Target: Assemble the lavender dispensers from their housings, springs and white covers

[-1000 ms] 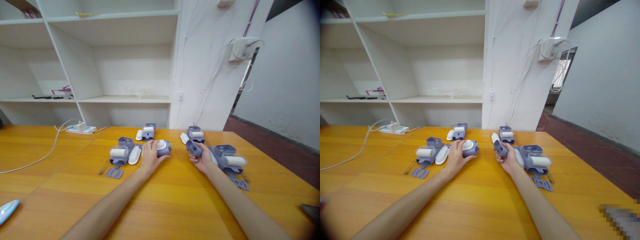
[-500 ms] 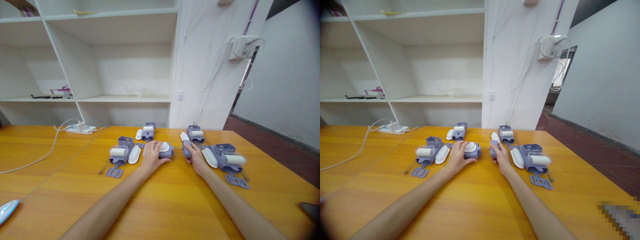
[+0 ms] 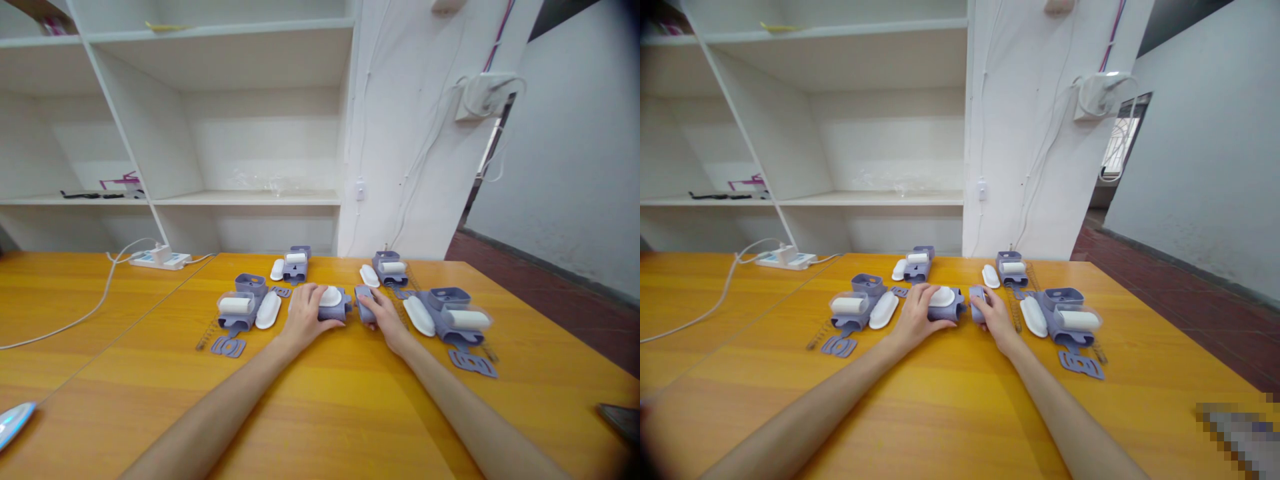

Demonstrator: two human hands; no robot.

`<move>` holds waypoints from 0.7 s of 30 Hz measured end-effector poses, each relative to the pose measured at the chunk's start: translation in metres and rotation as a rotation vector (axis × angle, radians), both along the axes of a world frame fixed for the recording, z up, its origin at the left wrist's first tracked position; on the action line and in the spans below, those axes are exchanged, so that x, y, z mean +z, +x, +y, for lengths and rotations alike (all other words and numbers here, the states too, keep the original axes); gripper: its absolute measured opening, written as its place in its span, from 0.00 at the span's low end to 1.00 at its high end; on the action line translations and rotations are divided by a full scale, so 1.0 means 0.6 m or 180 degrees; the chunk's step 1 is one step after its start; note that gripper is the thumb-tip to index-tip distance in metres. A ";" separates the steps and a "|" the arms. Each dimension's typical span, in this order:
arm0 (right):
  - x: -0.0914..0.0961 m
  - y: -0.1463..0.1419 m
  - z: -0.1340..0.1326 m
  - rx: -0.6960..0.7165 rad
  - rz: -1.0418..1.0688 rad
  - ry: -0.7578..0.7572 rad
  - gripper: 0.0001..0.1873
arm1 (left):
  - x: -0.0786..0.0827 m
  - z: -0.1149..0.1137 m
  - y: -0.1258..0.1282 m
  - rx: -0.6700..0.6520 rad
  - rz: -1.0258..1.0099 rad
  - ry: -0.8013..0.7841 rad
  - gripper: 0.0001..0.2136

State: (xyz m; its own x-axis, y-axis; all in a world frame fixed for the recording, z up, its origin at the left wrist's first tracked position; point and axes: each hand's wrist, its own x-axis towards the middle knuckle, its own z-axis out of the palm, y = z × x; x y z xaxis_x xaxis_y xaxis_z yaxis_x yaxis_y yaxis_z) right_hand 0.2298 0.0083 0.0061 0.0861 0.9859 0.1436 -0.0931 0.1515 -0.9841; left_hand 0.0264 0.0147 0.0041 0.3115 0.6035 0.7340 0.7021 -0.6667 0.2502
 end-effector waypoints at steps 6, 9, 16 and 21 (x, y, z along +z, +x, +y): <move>-0.002 -0.005 0.003 0.0147 0.0317 -0.0148 0.15 | -0.003 0.001 0.001 -0.0040 0.0082 0.0045 0.36; 0.000 -0.007 0.006 0.0393 0.0795 -0.0423 0.12 | -0.002 0.001 0.001 -0.0022 0.0056 0.0044 0.35; -0.006 -0.033 0.002 0.0081 0.0795 -0.0454 0.13 | 0.000 0.000 -0.001 -0.0057 0.0051 0.0011 0.34; -0.018 -0.049 -0.003 -0.0549 0.0300 0.0075 0.19 | 0.001 -0.001 0.000 -0.0090 0.0081 0.0029 0.32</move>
